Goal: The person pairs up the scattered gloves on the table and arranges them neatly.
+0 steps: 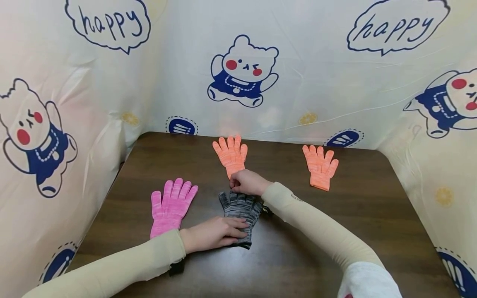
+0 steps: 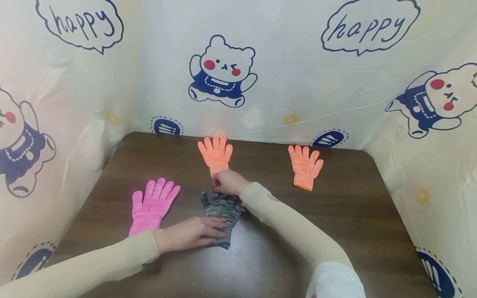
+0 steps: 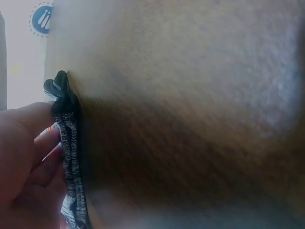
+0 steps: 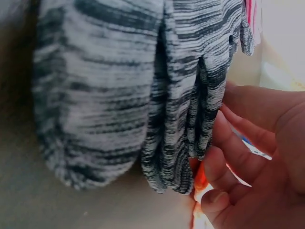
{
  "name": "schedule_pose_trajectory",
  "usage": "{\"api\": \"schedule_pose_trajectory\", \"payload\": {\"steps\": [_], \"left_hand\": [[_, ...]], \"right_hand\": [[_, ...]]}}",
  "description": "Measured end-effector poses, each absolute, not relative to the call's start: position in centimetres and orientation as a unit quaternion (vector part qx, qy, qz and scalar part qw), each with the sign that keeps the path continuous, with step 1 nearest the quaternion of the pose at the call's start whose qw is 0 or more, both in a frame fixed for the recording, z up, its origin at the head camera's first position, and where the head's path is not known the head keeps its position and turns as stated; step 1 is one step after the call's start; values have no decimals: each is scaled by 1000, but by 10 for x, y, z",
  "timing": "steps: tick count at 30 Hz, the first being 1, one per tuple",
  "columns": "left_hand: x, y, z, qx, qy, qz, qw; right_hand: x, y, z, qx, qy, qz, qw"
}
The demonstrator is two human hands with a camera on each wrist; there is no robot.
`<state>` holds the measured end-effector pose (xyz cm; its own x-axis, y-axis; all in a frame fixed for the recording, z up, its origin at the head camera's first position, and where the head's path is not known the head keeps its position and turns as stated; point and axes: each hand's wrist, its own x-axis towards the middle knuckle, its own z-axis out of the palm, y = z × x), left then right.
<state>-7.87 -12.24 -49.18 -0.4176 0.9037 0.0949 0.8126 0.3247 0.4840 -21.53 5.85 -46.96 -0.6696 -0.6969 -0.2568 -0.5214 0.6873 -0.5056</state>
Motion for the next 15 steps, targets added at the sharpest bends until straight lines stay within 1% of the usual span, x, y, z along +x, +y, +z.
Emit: {"api": "schedule_pose_trajectory", "payload": {"steps": [4,10,15], "left_hand": [[-77,-123,-495,533,807,240,88],[-75,-123,-496,531,806,243,94],[-76,-123,-495,528,808,244,90]], "right_hand": [[-214,56,-470,-345,895,-189,211],[-215,53,-475,-353,902,-182,169],[-218,51,-478,-359,908,-161,146]]}}
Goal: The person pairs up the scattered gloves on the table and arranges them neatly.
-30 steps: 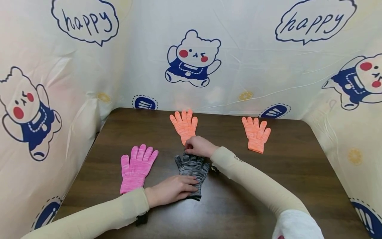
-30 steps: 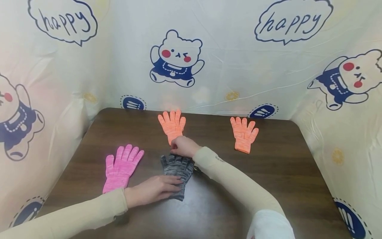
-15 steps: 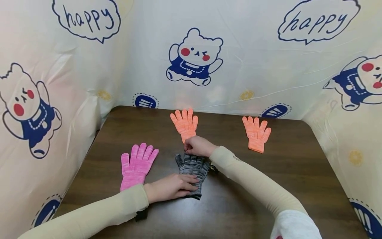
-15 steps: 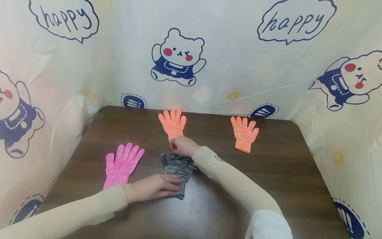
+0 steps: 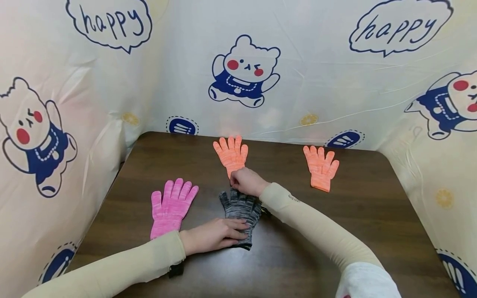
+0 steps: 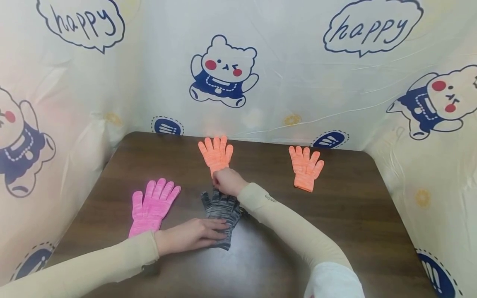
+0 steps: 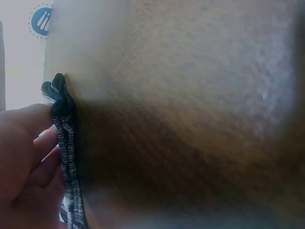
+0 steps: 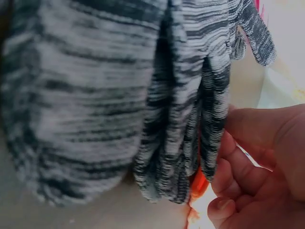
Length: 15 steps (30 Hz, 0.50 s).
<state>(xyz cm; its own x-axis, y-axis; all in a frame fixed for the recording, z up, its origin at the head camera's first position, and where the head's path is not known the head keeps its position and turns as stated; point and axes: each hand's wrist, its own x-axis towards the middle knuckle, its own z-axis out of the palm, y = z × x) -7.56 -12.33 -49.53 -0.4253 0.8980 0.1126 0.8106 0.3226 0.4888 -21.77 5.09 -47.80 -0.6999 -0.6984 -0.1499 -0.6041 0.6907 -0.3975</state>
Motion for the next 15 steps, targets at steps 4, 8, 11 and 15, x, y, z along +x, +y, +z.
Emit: {"api": "schedule_pose_trajectory", "payload": {"steps": [4,8,11,15], "left_hand": [[-76,-124,-494,526,811,237,94],[-76,-124,-494,523,813,236,98],[-75,-123,-494,521,813,240,98],[-75,-123,-494,518,815,240,103]], "right_hand": [[-217,47,-475,-381,897,-173,140],[-215,42,-473,-413,869,-212,171],[-213,38,-473,-436,862,-186,180],[-209,33,-473,-443,871,-133,168]]}}
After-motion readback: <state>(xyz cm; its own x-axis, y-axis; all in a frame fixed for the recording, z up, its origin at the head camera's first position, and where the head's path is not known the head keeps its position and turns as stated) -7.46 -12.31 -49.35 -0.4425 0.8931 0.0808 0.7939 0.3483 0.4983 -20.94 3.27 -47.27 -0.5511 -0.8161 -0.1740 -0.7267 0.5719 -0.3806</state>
